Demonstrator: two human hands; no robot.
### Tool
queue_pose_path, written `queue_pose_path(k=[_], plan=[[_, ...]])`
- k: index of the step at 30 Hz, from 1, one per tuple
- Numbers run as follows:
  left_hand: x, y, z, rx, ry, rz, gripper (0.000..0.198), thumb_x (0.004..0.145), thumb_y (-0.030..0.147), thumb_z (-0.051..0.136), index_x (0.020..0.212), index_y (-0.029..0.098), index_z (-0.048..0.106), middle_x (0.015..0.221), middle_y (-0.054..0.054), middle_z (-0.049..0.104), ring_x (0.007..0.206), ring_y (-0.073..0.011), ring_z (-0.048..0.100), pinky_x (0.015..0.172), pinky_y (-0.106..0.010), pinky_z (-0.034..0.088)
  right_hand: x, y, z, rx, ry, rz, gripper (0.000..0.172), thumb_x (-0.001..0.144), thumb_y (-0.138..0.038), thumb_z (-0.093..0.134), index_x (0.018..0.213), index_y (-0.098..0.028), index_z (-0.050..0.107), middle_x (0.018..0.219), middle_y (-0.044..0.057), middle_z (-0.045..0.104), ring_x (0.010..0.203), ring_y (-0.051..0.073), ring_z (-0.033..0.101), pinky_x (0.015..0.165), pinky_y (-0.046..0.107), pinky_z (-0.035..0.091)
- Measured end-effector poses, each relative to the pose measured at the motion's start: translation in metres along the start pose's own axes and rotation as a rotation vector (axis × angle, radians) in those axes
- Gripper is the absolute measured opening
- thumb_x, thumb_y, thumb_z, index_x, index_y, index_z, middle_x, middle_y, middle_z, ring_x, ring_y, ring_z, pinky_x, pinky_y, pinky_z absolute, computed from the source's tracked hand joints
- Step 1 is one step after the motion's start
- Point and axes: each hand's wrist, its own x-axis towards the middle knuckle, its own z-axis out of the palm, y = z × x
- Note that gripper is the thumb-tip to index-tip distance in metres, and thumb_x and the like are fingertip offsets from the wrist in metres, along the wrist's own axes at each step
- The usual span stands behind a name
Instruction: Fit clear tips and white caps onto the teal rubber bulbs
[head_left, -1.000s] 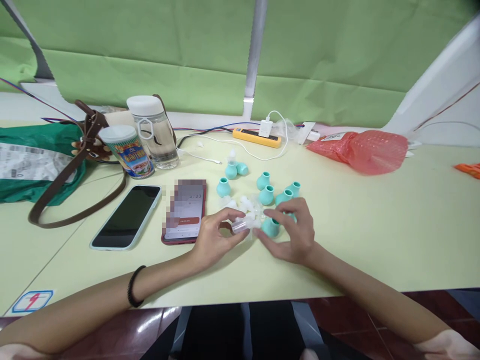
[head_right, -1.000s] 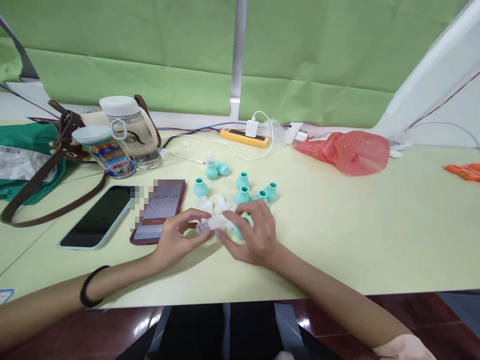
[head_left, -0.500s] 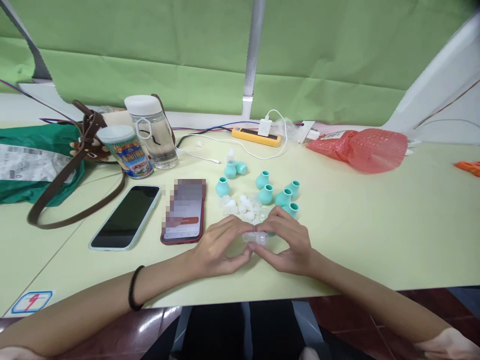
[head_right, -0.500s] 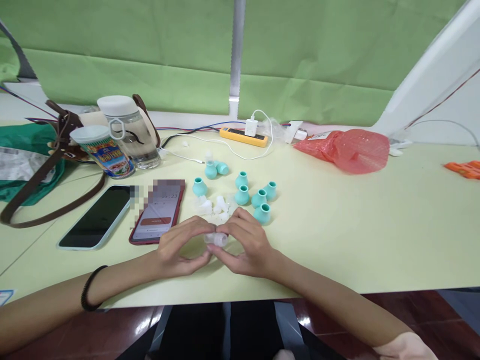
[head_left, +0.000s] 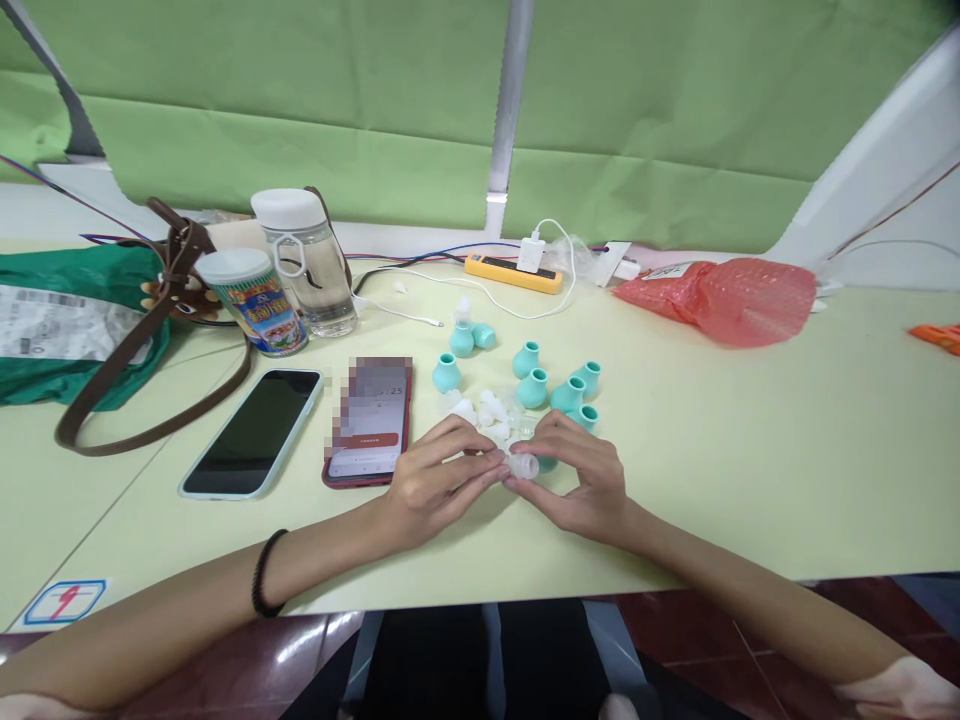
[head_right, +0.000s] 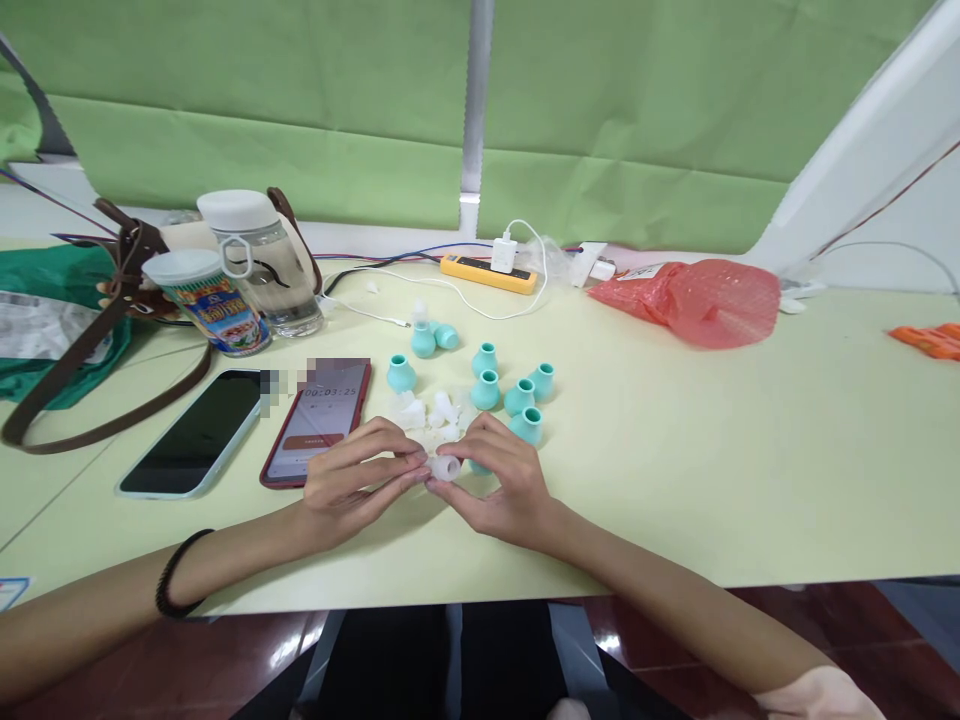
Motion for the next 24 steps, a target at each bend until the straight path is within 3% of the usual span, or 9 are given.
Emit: queue_pose_path(k=[8,16,24], plan=[[0.008,-0.002,-0.007,-0.134,-0.169,-0.081,0.017,0.073,0.005,0.054,0.087,0.014,0.058,0.079,-0.008,0.061,0.074,-0.0151,0.054,0.066,-0.032,0.047,0.003,-0.002,-0.007,-0.017,-0.059,-0.016,0.021,0.063,-0.014,0.064,0.082,-0.016,0.057,0.059,0.002,0.057,0.059,0.013,0.044,0.056,0.031,0.041],[0.010,-0.006,-0.007,-0.134,-0.172,-0.110,0.013,0.073,0.006,0.055,0.082,0.013,0.059,0.075,-0.007,0.063,0.070,-0.0138,0.054,0.063,-0.030,0.047,0.004,0.001,-0.009,-0.096,-0.096,-0.009,0.015,0.066,-0.016,0.060,0.081,-0.017,0.057,0.060,0.002,0.056,0.063,0.015,0.045,0.058,0.032,0.041],[0.018,-0.006,-0.014,0.159,-0.325,0.193,0.009,0.077,0.005,0.049,0.083,0.011,0.053,0.071,-0.006,0.059,0.067,-0.0142,0.049,0.059,-0.030,0.045,0.005,-0.001,-0.012,-0.072,-0.141,0.008,0.016,0.068,-0.017,0.060,0.083,-0.017,0.056,0.062,0.002,0.056,0.067,0.016,0.046,0.061,0.033,0.041]])
